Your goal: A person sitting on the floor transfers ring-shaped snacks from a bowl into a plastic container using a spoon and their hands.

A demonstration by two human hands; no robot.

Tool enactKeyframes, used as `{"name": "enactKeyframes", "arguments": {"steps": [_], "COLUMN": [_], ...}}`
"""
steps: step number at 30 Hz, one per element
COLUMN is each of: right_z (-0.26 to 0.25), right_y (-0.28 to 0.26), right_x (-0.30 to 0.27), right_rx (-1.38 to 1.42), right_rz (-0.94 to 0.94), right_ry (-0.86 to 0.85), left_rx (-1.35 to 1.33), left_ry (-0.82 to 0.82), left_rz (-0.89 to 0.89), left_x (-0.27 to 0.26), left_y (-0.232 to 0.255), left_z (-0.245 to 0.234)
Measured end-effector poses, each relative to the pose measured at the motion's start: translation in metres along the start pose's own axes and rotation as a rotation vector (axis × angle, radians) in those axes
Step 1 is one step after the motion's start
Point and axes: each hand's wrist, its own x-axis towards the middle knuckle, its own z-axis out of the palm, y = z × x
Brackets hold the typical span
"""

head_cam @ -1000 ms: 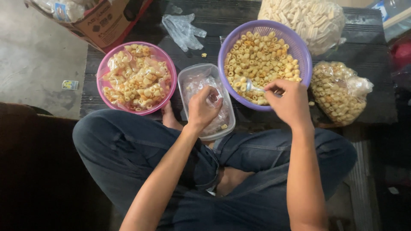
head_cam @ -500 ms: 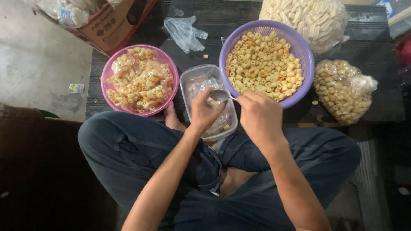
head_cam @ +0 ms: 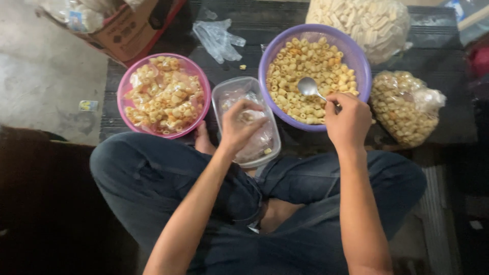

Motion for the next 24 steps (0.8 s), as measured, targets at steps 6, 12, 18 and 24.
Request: {"name": "enactKeyframes", "arguments": {"steps": [6,12,18,24], "right_z": [0.011,0.007,-0.013,-0.005], "right_y": [0.005,-0.004,-0.025,-0.029], "right_x": [0.005,0.016,0.031,0.032], "right_rx": [-0.128,-0.183,-0.225,-0.202], "right_rz": [0.11,0.159,0.106,0.129], "right_ry": [-0.14,-0.345,-0.42,-0.48], "left_rx": [0.073,0.179,0.185,0.265], "left_ry": [0.058,0.016,0.069,0.077], "left_rz": [0.066,-0.036,-0.065,-0.064], "left_x": [0.009,0.004,0.006,0.001], "left_y": [-0.006,-0.047,-0.054,-0.05], "left_z": [0.007,0.008,0.012,0.015]}}
